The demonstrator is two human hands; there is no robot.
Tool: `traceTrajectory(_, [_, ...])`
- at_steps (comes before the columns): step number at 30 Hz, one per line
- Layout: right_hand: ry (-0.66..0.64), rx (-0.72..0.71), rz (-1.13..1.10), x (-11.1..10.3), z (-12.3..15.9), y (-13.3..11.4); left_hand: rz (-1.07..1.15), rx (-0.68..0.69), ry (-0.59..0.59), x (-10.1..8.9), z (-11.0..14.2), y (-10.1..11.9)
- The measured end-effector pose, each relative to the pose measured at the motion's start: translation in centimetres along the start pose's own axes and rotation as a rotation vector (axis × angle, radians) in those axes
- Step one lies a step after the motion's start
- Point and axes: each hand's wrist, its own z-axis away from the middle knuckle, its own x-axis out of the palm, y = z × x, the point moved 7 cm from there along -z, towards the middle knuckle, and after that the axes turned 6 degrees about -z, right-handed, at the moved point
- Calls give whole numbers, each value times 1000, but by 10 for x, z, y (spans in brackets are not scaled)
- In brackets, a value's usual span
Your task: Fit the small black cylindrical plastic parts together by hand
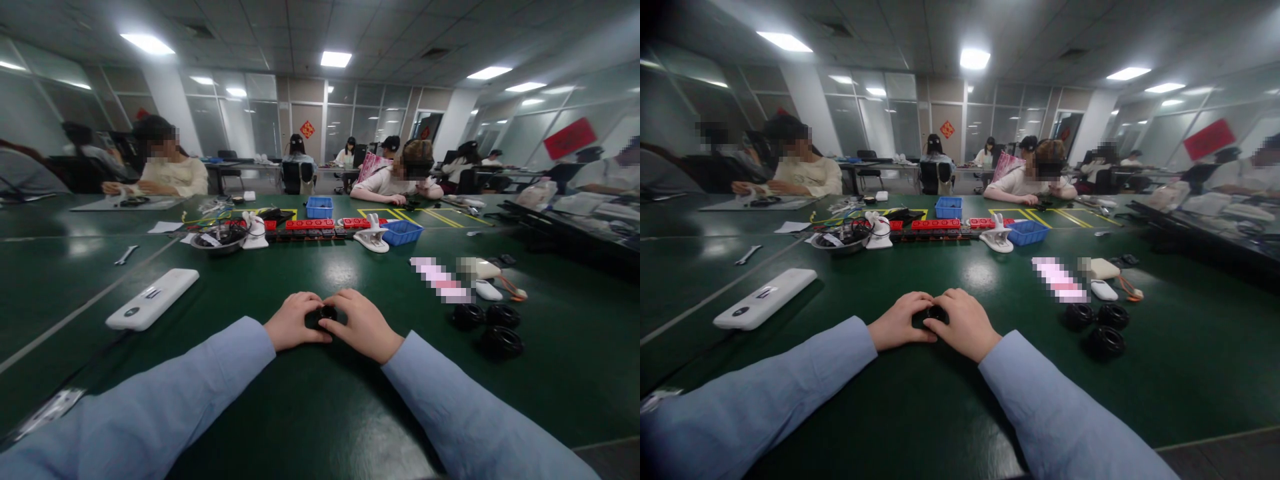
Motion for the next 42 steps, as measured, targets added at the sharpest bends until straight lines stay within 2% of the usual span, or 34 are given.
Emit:
traceTrajectory(10, [-7, -27, -1, 1, 0, -1, 14, 7, 24, 0, -1, 0])
traceTrajectory(27, [-10, -66, 0, 2, 1, -3, -11, -7, 0, 0, -2, 0])
traceTrajectory(37, [-30, -260, -44, 5, 6, -29, -3, -8, -8, 2, -3, -3])
traceTrajectory(42, [-39, -267, -9, 6, 8, -33, 5, 11, -19, 3, -3, -3])
